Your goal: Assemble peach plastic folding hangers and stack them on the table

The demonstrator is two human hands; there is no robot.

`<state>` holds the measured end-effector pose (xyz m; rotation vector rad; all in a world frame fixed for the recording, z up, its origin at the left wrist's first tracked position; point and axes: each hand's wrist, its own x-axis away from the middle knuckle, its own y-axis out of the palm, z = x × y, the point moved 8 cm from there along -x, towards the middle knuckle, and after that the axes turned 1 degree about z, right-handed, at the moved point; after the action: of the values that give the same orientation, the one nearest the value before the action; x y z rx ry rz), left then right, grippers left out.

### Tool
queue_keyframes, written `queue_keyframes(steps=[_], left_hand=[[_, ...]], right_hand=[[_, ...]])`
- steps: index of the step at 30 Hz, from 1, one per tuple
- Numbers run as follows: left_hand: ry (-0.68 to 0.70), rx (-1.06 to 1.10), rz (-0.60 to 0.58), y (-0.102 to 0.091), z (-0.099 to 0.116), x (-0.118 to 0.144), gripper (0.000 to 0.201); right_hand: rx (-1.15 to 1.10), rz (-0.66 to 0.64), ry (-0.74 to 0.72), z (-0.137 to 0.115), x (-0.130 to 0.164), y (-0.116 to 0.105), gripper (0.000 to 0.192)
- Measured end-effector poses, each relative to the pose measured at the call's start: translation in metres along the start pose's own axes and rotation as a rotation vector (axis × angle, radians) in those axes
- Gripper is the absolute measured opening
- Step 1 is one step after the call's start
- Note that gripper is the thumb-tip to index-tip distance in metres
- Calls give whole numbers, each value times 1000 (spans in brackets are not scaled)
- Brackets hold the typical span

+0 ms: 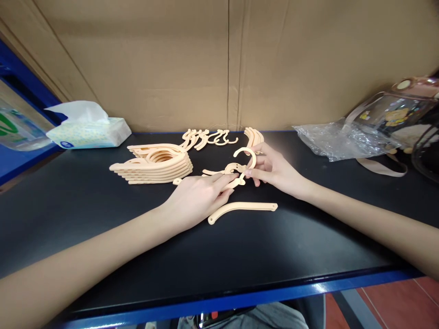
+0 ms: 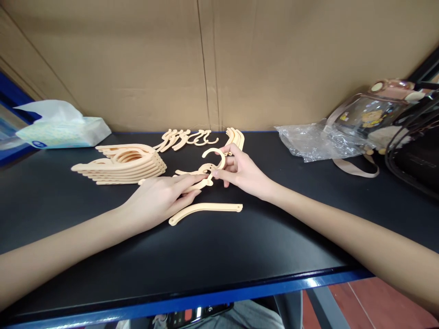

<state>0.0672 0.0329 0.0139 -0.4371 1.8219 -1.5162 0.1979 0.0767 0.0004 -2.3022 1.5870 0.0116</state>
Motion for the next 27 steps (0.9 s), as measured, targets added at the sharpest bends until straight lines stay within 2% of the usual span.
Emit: queue_keyframes(steps=[3,6,8,9,12,15,19,22,27], left_hand=[[-42,68,-27,-3,-3,3,31],[-111,221,-74,-4,-9,4,30],[-183,408,-88,-4,-16,3,28],[-218,537,-92,-3,-19,3,27],[-330,950,-128,5,-26,2,23],[-439,1185,-166,12,-29,3,21],[-532,1320,-211,15,-29,6,20],[-608,1385,-253,21,-30,10,23],[-658,1486,-253,26,-30,12,18]], right_hand=[[111,57,-59,-7,4,-5,30],[391,136,-142,-20,10,-10,20],[605,137,-215,-32,16,-7,23],[694,102,-269,-39,19,-1,25],[910,-151,-521,-55,33,30,28],[1030,-307,-646,-57,44,51,33],[1102,-355,-652,-51,46,60,28],[1067,-321,-621,-49,42,57,28],[1064,-230,-595,-45,36,44,27]])
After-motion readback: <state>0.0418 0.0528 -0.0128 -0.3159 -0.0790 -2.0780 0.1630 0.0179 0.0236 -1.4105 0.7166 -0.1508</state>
